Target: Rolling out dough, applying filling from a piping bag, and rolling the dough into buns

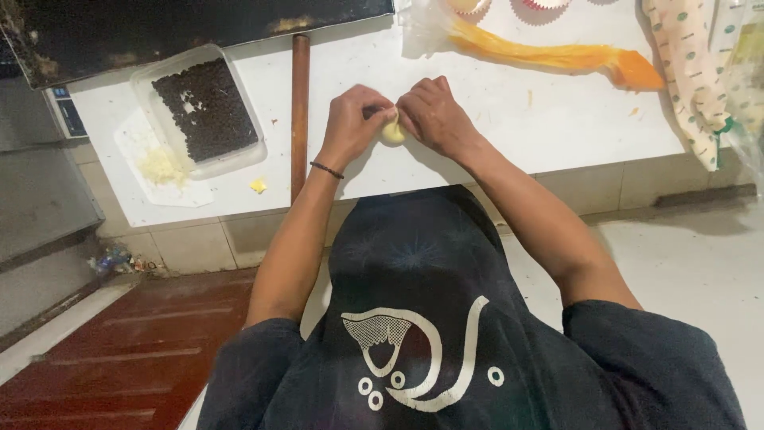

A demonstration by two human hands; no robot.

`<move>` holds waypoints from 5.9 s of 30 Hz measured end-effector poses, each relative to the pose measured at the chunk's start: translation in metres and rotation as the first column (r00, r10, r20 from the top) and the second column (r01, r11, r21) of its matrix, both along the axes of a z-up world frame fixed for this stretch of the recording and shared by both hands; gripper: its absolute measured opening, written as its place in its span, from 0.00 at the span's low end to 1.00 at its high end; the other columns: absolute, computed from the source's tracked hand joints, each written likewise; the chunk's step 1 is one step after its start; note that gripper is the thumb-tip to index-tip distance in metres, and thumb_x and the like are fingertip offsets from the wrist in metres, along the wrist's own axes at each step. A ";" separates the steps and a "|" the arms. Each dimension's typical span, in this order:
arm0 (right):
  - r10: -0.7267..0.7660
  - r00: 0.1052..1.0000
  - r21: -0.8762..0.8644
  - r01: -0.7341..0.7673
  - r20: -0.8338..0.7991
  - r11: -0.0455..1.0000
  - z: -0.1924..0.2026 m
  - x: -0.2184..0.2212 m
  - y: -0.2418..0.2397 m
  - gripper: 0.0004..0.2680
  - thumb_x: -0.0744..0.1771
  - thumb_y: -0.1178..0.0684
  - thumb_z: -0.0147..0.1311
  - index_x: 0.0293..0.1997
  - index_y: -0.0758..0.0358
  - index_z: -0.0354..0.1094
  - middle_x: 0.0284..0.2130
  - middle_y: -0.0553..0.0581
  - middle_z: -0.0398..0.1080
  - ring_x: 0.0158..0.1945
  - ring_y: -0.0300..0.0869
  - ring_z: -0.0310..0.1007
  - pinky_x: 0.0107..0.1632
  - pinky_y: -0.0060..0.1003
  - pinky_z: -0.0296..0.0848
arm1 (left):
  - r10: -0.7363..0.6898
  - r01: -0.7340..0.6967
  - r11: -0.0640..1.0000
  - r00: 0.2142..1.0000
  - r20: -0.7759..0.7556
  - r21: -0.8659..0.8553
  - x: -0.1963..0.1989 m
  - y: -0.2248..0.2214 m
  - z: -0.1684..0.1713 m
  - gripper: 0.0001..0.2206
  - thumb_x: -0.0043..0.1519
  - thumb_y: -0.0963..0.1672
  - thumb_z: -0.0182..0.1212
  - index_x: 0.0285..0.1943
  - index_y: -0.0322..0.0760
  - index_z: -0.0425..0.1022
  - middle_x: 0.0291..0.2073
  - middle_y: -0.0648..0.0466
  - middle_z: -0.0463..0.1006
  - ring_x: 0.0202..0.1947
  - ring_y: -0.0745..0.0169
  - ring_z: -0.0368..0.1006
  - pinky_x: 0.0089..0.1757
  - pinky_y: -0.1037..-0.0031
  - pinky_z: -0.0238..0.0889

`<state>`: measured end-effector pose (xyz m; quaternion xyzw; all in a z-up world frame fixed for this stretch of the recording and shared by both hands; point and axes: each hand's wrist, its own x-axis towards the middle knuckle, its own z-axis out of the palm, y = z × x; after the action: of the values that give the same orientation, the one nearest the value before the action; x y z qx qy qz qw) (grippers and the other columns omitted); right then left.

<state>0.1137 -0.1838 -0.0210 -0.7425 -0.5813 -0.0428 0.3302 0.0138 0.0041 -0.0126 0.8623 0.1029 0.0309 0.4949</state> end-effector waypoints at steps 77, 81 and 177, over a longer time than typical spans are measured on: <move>-0.101 0.815 -0.337 -0.120 -0.570 0.934 0.046 -0.023 -0.039 0.03 0.68 0.56 0.62 0.36 0.60 0.78 0.34 0.58 0.78 0.41 0.51 0.72 0.45 0.45 0.70 | -0.192 0.193 0.981 0.980 0.057 -0.024 -0.051 -0.037 -0.012 0.03 0.62 0.44 0.68 0.41 0.44 0.83 0.31 0.49 0.79 0.37 0.45 0.75 0.42 0.62 0.71; -0.127 0.828 -0.386 -0.115 -0.546 0.915 0.040 -0.027 -0.044 0.05 0.71 0.54 0.58 0.38 0.60 0.78 0.33 0.57 0.78 0.42 0.49 0.70 0.48 0.42 0.68 | -0.198 0.196 0.976 0.980 -0.007 -0.097 -0.048 -0.039 -0.020 0.01 0.62 0.42 0.68 0.39 0.41 0.83 0.31 0.50 0.80 0.37 0.51 0.75 0.43 0.65 0.69; -0.139 0.931 -0.228 0.063 -0.337 0.972 0.011 -0.024 -0.008 0.12 0.64 0.65 0.58 0.45 0.65 0.56 0.34 0.63 0.67 0.37 0.55 0.60 0.34 0.48 0.61 | -0.244 0.243 0.970 0.969 -0.051 -0.018 0.013 0.003 -0.013 0.04 0.53 0.39 0.67 0.35 0.41 0.83 0.28 0.56 0.85 0.31 0.65 0.78 0.35 0.71 0.68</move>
<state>0.0901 -0.1915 -0.0098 -0.7983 -0.4753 0.1357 0.3440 0.0270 0.0068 -0.0255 0.8659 0.0095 -0.0534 0.4972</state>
